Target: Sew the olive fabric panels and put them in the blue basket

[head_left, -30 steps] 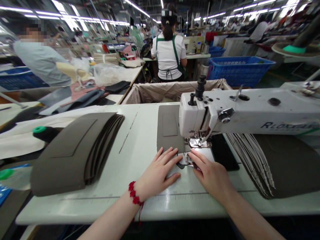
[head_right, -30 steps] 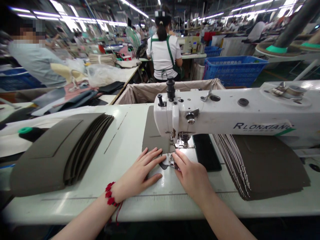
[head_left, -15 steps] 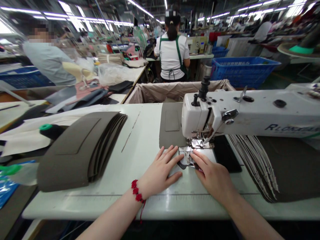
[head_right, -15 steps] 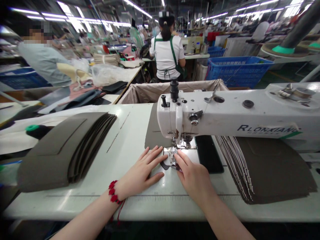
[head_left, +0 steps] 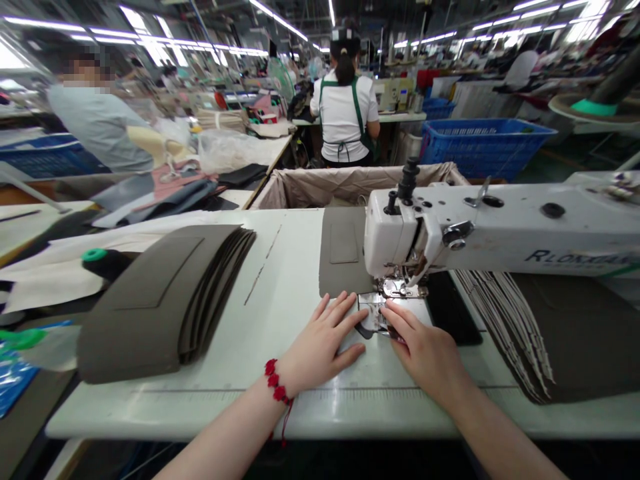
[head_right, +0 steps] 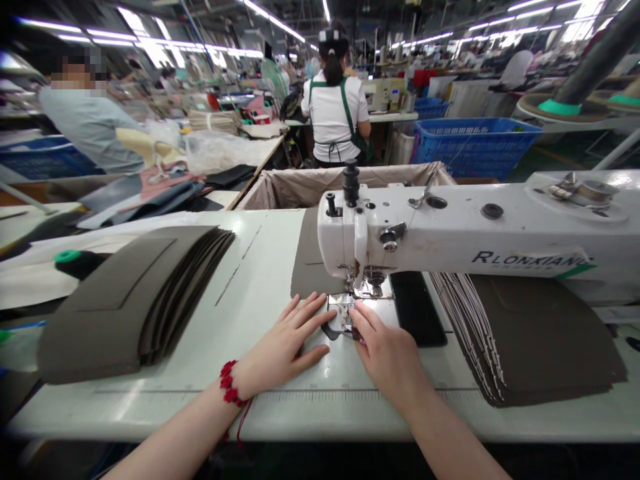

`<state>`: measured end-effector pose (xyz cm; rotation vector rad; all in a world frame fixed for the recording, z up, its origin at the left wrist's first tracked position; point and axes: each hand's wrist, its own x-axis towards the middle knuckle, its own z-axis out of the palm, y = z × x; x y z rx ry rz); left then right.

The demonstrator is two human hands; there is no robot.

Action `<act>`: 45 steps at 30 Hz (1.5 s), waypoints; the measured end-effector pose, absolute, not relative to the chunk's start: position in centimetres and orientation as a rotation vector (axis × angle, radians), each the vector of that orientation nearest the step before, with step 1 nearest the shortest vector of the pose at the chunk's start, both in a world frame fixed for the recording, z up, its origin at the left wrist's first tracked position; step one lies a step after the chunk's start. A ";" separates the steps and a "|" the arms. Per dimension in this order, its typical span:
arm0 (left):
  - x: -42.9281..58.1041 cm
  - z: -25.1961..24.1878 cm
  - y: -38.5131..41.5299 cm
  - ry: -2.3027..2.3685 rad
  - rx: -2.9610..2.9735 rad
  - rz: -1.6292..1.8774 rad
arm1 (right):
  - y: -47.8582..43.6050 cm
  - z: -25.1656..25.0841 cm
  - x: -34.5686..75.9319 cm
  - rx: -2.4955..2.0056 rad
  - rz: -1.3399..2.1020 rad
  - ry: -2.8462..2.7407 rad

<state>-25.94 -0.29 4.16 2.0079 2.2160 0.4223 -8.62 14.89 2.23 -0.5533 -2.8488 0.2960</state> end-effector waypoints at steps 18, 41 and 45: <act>-25.9 4.0 -0.4 2.217 2.015 0.447 | 15.0 2.2 -8.5 -0.552 0.318 -2.833; -26.3 5.3 -1.0 2.813 1.625 0.586 | 14.3 2.2 -8.7 -0.607 0.258 -2.804; -26.5 4.2 -2.4 2.791 1.691 0.498 | 14.3 3.1 -8.5 -0.570 0.280 -2.844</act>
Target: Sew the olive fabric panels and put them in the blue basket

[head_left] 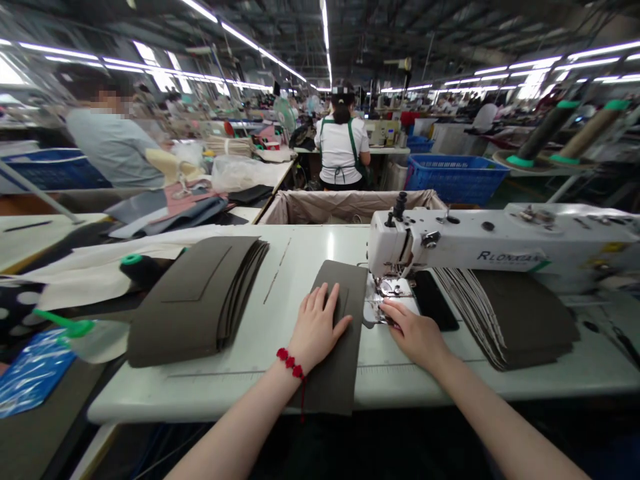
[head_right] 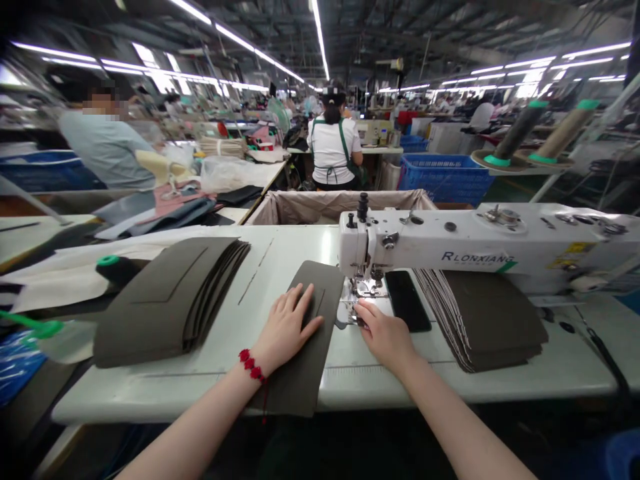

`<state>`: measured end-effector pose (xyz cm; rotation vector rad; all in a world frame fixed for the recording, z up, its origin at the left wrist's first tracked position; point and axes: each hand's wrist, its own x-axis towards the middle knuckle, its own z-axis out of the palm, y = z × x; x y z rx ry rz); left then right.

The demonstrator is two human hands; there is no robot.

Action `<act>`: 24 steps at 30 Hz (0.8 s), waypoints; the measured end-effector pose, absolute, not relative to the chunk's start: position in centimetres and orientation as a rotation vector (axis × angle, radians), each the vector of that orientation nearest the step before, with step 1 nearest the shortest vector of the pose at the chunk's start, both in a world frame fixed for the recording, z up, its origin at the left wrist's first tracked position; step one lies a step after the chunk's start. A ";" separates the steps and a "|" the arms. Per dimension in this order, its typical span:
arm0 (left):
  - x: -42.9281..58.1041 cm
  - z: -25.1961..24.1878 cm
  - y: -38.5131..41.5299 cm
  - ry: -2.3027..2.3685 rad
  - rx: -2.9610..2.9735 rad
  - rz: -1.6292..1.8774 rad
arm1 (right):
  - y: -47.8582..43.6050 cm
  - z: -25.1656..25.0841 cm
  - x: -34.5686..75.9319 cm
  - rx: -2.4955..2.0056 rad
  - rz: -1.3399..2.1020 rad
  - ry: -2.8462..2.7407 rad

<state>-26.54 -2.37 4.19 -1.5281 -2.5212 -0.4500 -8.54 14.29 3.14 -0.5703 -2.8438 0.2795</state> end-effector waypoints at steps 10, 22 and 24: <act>-21.9 4.8 -10.0 -2.425 -2.204 -0.272 | 11.8 5.4 2.0 -0.934 0.969 -2.420; -21.7 6.5 -3.8 -2.222 -2.394 -0.274 | 6.1 0.7 7.2 -1.182 1.047 -2.403; -20.2 5.9 -3.7 -2.227 -2.321 -0.258 | 5.5 0.6 6.9 -1.165 1.111 -2.414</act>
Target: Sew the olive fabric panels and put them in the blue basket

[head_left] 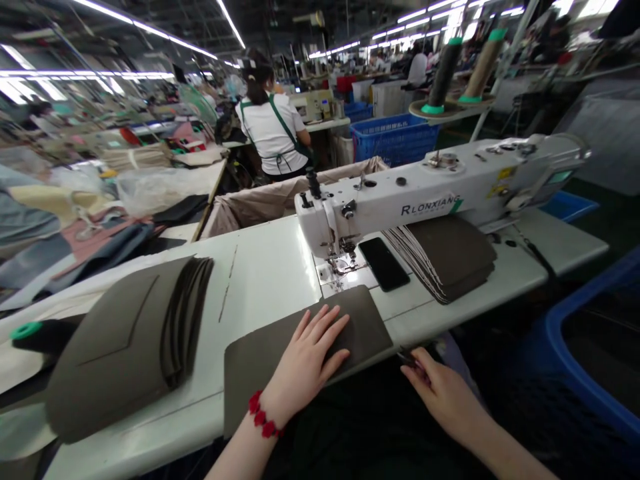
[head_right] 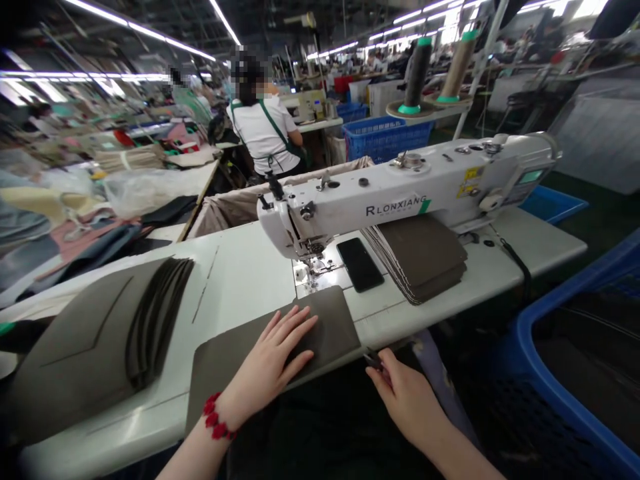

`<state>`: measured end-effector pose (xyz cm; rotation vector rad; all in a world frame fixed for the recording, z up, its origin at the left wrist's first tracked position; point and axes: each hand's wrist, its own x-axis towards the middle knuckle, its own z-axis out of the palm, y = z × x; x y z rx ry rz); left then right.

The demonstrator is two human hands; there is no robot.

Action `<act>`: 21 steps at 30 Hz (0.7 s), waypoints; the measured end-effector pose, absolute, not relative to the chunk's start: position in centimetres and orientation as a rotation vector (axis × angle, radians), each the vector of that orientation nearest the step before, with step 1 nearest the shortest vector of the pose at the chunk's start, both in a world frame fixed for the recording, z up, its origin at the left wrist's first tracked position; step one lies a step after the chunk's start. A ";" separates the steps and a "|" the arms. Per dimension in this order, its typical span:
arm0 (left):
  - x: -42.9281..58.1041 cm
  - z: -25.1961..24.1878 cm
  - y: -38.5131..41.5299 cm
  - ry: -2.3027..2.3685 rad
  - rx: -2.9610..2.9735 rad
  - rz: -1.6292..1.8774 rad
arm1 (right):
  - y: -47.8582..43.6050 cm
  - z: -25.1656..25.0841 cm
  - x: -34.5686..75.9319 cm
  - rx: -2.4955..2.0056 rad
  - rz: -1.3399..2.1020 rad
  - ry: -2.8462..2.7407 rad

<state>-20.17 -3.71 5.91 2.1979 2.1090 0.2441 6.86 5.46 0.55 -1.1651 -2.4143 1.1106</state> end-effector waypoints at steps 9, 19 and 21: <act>-18.5 4.6 -3.7 2.212 2.196 0.126 | 5.7 0.1 5.1 -1.114 1.069 -2.451; -24.9 5.3 -5.7 2.560 1.791 0.209 | 6.8 0.6 6.8 -1.164 1.117 -2.267; -25.2 5.9 -6.2 2.586 1.697 0.215 | 6.1 0.8 5.6 -1.110 1.159 -2.291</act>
